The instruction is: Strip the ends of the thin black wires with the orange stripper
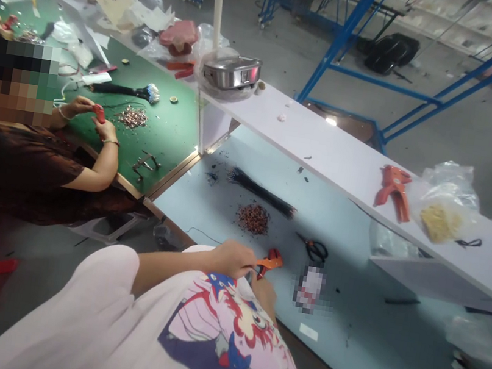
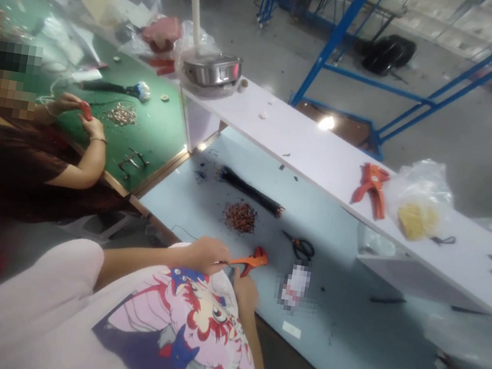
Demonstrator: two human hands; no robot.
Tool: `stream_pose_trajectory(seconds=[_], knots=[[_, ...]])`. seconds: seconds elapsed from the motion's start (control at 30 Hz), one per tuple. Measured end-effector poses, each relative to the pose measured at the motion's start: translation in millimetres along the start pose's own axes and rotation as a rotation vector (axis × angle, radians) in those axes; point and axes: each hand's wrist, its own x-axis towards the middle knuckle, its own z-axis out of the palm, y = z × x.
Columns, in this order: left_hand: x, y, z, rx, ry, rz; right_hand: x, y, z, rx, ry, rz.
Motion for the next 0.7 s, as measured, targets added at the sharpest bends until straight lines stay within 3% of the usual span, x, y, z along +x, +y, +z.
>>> stream_pose_trajectory(seconds=[0.23,0.5,0.7], knots=[[0.5,3.6,0.6,0.013,-0.031,0.012,9.8,-10.3,-8.4,-0.074,-0.005,0.102],[6.1,3.6,12.1,-0.028,-0.057,0.120,16.1,-9.2,-8.3,-0.055,-0.025,0.028],[2.1,1.1,17.4,-0.050,-0.011,0.111,13.4,-8.9,-11.8,-0.046,-0.025,-0.065]])
